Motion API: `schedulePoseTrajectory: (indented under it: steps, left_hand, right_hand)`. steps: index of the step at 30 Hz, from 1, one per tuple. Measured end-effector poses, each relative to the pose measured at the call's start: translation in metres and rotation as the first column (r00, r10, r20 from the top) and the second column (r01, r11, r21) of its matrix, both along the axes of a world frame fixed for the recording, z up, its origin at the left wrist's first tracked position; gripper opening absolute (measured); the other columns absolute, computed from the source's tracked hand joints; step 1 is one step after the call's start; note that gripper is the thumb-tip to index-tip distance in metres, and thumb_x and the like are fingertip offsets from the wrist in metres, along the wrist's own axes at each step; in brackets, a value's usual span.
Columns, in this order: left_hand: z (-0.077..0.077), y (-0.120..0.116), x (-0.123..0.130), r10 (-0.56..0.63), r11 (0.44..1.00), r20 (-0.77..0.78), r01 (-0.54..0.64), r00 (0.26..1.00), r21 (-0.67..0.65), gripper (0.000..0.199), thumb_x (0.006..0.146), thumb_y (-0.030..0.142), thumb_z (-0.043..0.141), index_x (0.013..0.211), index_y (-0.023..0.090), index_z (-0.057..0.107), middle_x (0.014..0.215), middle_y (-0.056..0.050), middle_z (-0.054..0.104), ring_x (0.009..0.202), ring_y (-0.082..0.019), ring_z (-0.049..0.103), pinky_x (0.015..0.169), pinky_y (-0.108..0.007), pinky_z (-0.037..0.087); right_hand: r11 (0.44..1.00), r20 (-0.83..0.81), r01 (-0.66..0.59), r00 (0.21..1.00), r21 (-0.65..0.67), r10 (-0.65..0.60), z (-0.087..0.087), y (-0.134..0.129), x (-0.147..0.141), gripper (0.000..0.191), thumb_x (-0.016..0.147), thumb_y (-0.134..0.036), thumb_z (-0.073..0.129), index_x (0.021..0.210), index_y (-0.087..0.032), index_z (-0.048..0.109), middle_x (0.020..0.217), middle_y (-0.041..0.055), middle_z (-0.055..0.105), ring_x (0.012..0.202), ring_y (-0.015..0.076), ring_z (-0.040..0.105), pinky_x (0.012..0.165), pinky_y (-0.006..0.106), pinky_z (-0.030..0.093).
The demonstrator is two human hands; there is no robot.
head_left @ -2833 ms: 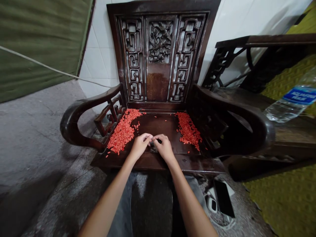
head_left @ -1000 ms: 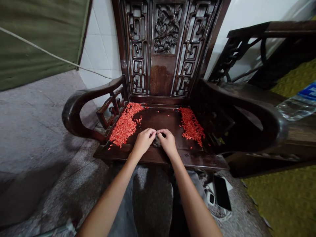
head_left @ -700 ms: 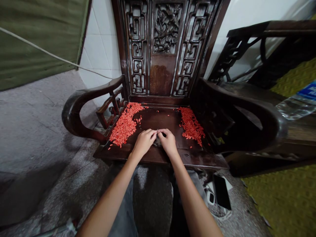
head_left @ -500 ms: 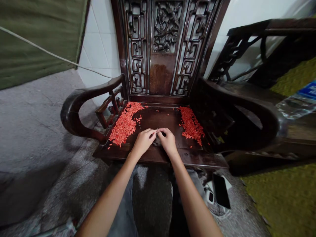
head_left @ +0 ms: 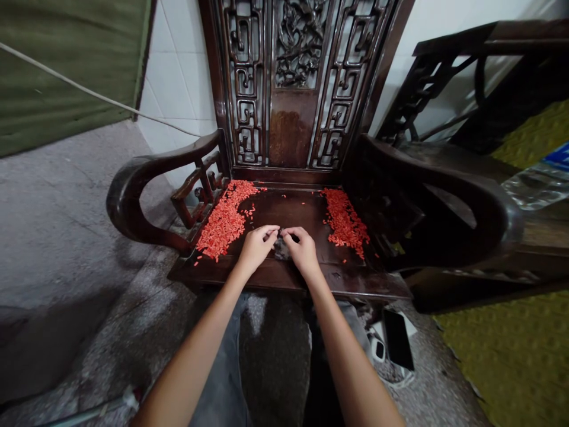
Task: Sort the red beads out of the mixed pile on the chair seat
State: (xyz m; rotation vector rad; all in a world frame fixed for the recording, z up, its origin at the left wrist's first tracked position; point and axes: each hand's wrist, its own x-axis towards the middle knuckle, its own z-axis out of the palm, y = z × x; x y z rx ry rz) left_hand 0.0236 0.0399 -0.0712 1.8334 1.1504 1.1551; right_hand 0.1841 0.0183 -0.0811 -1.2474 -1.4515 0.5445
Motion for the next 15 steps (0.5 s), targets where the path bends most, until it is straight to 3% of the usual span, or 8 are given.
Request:
schedulePoseTrajectory:
  steps: [7, 15]
  left_hand:
    - [-0.0028, 0.0026, -0.0015, -0.062, 0.996, 0.132, 0.071, 0.989, -0.061, 0.027, 0.095, 0.039, 0.06, 0.104, 0.017, 0.074, 0.088, -0.005, 0.074, 0.066, -0.014, 0.066, 0.064, -0.024, 0.052]
    - [-0.0028, 0.0038, -0.0015, -0.049, 0.996, 0.147, 0.06, 0.988, -0.071, 0.025, 0.092, 0.038, 0.063, 0.098, 0.017, 0.072, 0.085, -0.004, 0.073, 0.064, -0.014, 0.065, 0.063, -0.024, 0.052]
  right_hand:
    - [0.999, 0.06, -0.045, 0.997, 0.001, 0.045, 0.005, -0.0023, -0.0019, 0.019, 0.091, -0.032, 0.058, 0.086, -0.024, 0.074, 0.096, 0.0053, 0.073, 0.098, 0.024, 0.064, 0.095, 0.037, 0.046]
    - [0.999, 0.048, -0.051, 0.998, 0.002, 0.051, 0.0057, -0.0027, -0.0021, 0.017, 0.09, -0.033, 0.058, 0.086, -0.024, 0.073, 0.095, 0.0049, 0.072, 0.098, 0.0238, 0.063, 0.094, 0.036, 0.045]
